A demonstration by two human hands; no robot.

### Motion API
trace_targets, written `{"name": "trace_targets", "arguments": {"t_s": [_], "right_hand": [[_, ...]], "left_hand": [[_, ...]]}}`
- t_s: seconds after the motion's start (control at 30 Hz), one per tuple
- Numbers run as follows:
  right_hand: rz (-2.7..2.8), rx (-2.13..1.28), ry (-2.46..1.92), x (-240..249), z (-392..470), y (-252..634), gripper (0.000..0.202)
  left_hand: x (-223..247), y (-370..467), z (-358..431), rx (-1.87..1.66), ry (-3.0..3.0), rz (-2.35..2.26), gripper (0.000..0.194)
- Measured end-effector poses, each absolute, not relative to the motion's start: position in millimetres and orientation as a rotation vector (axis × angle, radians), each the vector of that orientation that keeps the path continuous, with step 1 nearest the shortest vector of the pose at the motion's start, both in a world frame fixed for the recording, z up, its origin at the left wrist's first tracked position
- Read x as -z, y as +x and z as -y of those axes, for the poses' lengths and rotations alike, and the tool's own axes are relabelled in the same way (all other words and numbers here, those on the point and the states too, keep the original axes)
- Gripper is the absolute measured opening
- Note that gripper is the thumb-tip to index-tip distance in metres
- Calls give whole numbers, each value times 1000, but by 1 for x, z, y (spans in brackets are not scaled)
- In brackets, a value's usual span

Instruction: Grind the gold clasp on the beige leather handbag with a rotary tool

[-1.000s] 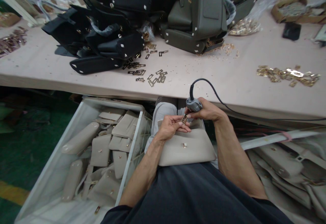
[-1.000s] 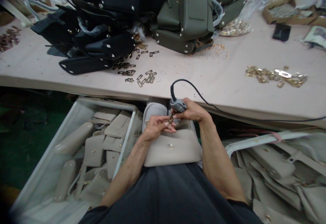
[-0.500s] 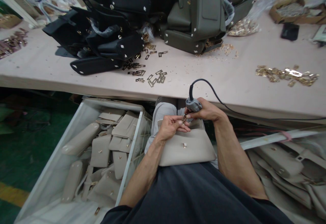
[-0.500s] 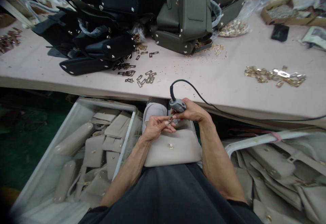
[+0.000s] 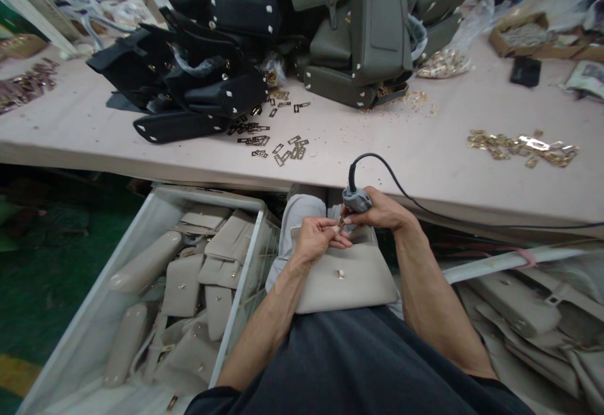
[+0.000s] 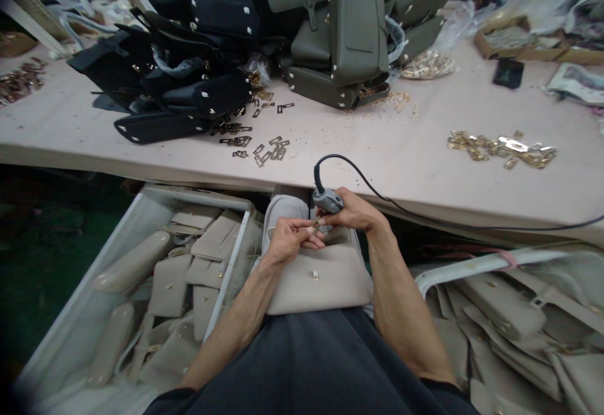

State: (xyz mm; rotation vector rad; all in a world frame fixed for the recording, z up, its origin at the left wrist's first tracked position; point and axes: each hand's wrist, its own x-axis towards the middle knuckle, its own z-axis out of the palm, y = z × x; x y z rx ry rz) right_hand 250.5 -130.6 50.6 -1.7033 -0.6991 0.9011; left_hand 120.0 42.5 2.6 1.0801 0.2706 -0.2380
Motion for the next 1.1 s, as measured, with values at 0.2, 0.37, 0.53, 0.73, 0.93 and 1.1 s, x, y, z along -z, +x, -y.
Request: {"name": "trace_targets", "arguments": {"t_s": [0.2, 0.37, 0.53, 0.73, 0.93, 1.1], "right_hand": [[717, -907, -1674, -50, 131, 252, 35], [729, -891, -1665, -50, 129, 252, 35], [671, -876, -1680, -50, 128, 249, 33], [481, -394, -1765, -81, 140, 240, 36], [337, 167, -1379, -118, 114, 223, 34], [281, 159, -1192, -106, 93, 215, 32]], "left_hand": [[-4, 122, -39, 215, 1076, -332, 43], [-6, 123, -39, 217, 1053, -350, 41], [-5, 123, -38, 182, 1065, -362, 34], [-4, 126, -28, 131, 1159, -477, 27], [-7, 130, -26, 126, 1180, -488, 23], [-10, 129, -26, 107, 1160, -485, 21]]}}
